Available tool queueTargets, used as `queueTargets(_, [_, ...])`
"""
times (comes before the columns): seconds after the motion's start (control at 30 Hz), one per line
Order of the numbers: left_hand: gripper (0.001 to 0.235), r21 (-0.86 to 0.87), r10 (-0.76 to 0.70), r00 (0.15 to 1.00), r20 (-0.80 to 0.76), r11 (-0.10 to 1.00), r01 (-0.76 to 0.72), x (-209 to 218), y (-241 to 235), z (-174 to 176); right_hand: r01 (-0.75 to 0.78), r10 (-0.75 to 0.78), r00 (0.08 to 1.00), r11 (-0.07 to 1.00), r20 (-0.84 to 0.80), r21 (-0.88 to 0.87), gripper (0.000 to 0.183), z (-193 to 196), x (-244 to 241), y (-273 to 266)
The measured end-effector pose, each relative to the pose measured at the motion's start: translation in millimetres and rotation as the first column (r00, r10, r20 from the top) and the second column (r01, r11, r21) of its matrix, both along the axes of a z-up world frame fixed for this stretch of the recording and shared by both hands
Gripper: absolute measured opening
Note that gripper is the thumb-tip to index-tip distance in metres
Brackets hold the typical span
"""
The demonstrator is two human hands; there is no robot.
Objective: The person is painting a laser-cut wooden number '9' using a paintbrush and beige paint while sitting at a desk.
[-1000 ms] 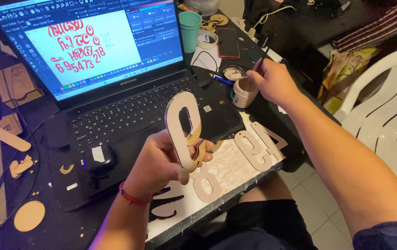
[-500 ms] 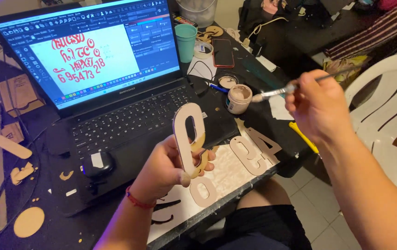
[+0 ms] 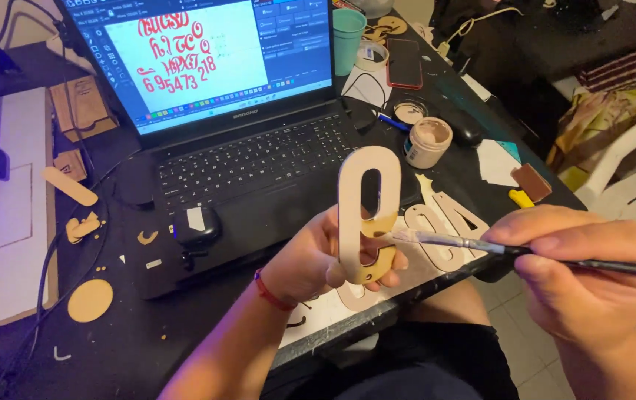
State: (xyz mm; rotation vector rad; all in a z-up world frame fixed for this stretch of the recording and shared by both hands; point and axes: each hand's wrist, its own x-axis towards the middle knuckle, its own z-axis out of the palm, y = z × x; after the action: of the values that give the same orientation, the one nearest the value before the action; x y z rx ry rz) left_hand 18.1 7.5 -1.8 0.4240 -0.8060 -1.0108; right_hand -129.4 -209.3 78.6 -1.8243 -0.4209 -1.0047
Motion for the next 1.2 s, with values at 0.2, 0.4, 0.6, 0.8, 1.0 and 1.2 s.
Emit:
queueTargets(0.2, [0.069,-0.119,-0.082,0.996,-0.027,0.990,0.078,0,-2,-12,0.006,-0.014,0.999,0.984,-0.042,-0.181,0.018,10,10,6])
queueTargets(0.4, [0.072,-0.088,-0.125,0.992,0.007,0.988,0.125,1,1,-12,0.108,-0.095,0.987,0.989,0.130,-0.098,0.017,-15,4,-13])
queueTargets(0.6, [0.077,-0.046,-0.122,0.992,0.010,0.991,0.123,0,4,-14,0.019,-0.012,0.999,0.980,0.039,-0.196,0.014,-4,3,-1])
queueTargets(0.8, [0.077,-0.039,-0.138,0.990,0.003,0.990,0.138,-4,4,0,0.044,-0.035,0.964,0.999,0.262,-0.030,0.015,-15,12,-8])
queueTargets(1.0, [0.083,-0.032,-0.123,0.991,0.048,0.992,0.125,-6,7,13,0.032,-0.023,0.997,0.992,0.077,-0.121,0.011,-8,-1,4])
queueTargets(1.2, [0.080,-0.076,-0.193,0.981,0.000,0.978,0.192,-4,4,5,0.089,-0.081,0.955,0.996,0.285,-0.015,0.018,-21,4,-9])
